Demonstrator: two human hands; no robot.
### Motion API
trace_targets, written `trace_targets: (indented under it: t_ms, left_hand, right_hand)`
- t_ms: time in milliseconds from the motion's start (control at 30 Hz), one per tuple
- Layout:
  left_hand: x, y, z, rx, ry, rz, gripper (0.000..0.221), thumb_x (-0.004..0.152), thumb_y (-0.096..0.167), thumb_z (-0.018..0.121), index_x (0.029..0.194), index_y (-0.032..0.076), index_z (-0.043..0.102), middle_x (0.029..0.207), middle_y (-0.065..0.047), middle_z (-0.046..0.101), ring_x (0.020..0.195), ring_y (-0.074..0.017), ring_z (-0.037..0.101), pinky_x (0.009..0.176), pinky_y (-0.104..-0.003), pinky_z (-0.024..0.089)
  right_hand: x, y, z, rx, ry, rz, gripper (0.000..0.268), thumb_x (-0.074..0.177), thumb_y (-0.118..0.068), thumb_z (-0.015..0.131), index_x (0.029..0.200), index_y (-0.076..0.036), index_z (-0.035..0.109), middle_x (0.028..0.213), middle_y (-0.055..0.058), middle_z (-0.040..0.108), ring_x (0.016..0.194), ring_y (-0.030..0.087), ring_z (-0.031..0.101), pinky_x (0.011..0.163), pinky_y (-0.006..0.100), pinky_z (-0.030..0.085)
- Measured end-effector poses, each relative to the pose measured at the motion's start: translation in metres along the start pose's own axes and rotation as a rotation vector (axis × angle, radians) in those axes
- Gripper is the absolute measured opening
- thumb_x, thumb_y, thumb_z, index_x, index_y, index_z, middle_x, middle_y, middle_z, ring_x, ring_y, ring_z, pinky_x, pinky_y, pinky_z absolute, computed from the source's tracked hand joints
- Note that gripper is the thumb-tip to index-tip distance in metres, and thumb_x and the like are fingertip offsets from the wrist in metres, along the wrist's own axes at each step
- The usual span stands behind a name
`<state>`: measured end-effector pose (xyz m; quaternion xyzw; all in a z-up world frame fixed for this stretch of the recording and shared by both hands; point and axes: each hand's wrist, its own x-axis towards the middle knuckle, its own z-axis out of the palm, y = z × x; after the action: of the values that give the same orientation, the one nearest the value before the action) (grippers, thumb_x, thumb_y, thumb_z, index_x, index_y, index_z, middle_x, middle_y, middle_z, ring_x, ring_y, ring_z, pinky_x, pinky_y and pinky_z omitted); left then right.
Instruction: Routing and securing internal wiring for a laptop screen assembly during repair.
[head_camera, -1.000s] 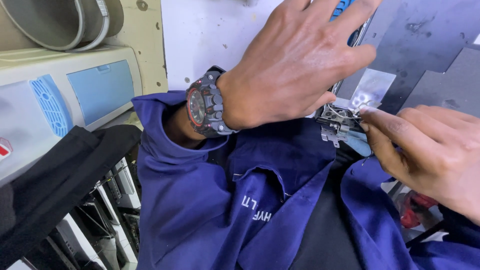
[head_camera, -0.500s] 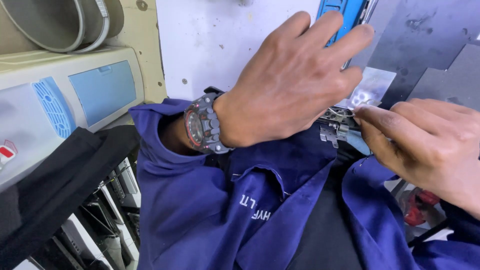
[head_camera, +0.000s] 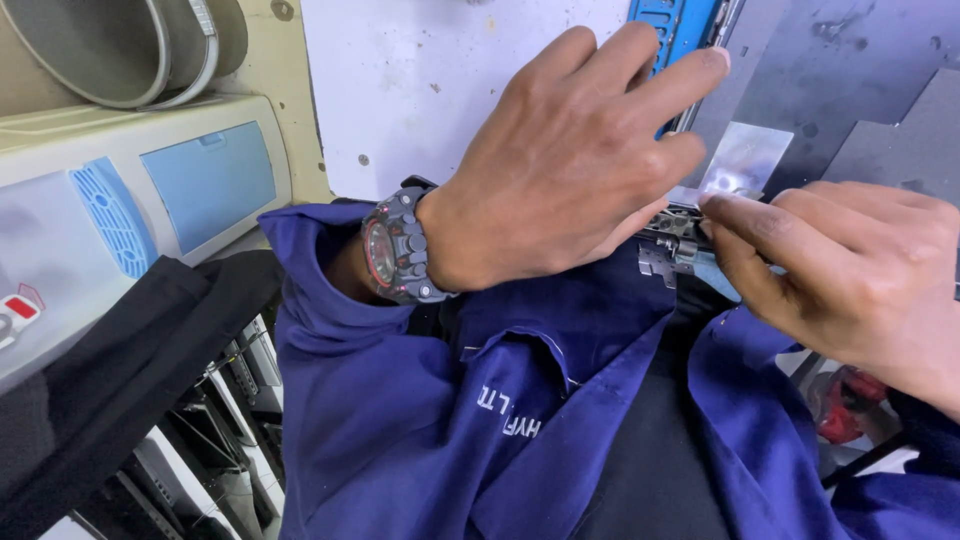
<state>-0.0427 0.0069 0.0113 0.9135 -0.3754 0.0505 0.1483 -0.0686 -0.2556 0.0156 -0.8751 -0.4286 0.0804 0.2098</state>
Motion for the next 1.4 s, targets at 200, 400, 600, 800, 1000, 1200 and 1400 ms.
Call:
trace_targets:
  t_ms: [200,400,600,800,1000,1200,1400]
  left_hand:
    - [0.001,-0.003,0.004,-0.029,0.059,0.016,0.030,0.088,0.018,0.082,0.069,0.020,0.058,0.118,-0.001,0.061,0.089,-0.0237,0.051,0.066,-0.038,0.036]
    - [0.002,-0.003,0.002,-0.034,0.079,0.023,0.027,0.091,0.009,0.068,0.069,0.020,0.058,0.115,-0.002,0.061,0.087,-0.0253,0.051,0.065,-0.040,0.035]
    - [0.001,-0.003,0.002,0.029,0.048,0.025,0.025,0.094,0.017,0.073,0.071,0.022,0.063,0.122,0.000,0.062,0.090,-0.0246,0.053,0.069,-0.040,0.038]
    - [0.001,-0.004,0.004,-0.026,0.069,0.025,0.025,0.085,0.001,0.071,0.069,0.019,0.065,0.122,-0.002,0.064,0.088,-0.0260,0.053,0.067,-0.041,0.037]
    - [0.002,-0.006,0.004,-0.044,0.049,0.032,0.030,0.088,0.022,0.082,0.069,0.017,0.060,0.121,-0.001,0.062,0.088,-0.0256,0.051,0.066,-0.040,0.036]
    - [0.004,-0.006,0.001,0.002,0.034,0.025,0.040,0.089,0.033,0.087,0.066,0.020,0.057,0.117,0.002,0.060,0.088,-0.0229,0.051,0.066,-0.038,0.036]
    - [0.007,-0.002,0.003,0.035,0.076,0.001,0.035,0.082,0.017,0.079,0.060,0.023,0.053,0.105,0.004,0.057,0.083,-0.0211,0.050,0.065,-0.037,0.037]
  right_hand:
    - [0.000,0.004,0.010,0.009,0.075,-0.067,0.007,0.111,-0.006,0.076,0.106,-0.002,0.077,0.066,0.005,0.055,0.060,0.025,0.056,0.055,0.035,0.040]
    - [0.000,0.003,0.009,-0.052,0.056,-0.052,0.009,0.113,-0.011,0.076,0.106,-0.006,0.076,0.076,0.003,0.064,0.073,0.026,0.068,0.063,0.035,0.048]
    - [0.007,0.000,0.000,-0.048,-0.014,-0.028,0.005,0.112,-0.003,0.076,0.109,-0.005,0.074,0.077,0.004,0.064,0.065,0.024,0.061,0.061,0.036,0.048]
    - [0.002,0.003,0.006,-0.106,0.013,-0.052,0.009,0.113,-0.010,0.077,0.105,-0.007,0.076,0.080,0.001,0.067,0.073,0.022,0.068,0.061,0.034,0.049]
    - [0.005,0.003,0.003,-0.083,-0.017,-0.087,0.008,0.112,-0.009,0.074,0.106,-0.004,0.074,0.079,0.003,0.066,0.077,0.023,0.072,0.062,0.035,0.052]
    - [0.008,0.001,0.001,-0.096,-0.038,-0.070,0.005,0.113,-0.007,0.074,0.109,-0.005,0.073,0.082,0.002,0.068,0.075,0.023,0.071,0.063,0.034,0.052]
    - [0.010,-0.001,0.001,-0.084,-0.029,-0.063,0.004,0.112,-0.005,0.072,0.109,-0.005,0.072,0.081,0.002,0.067,0.071,0.023,0.067,0.061,0.035,0.050]
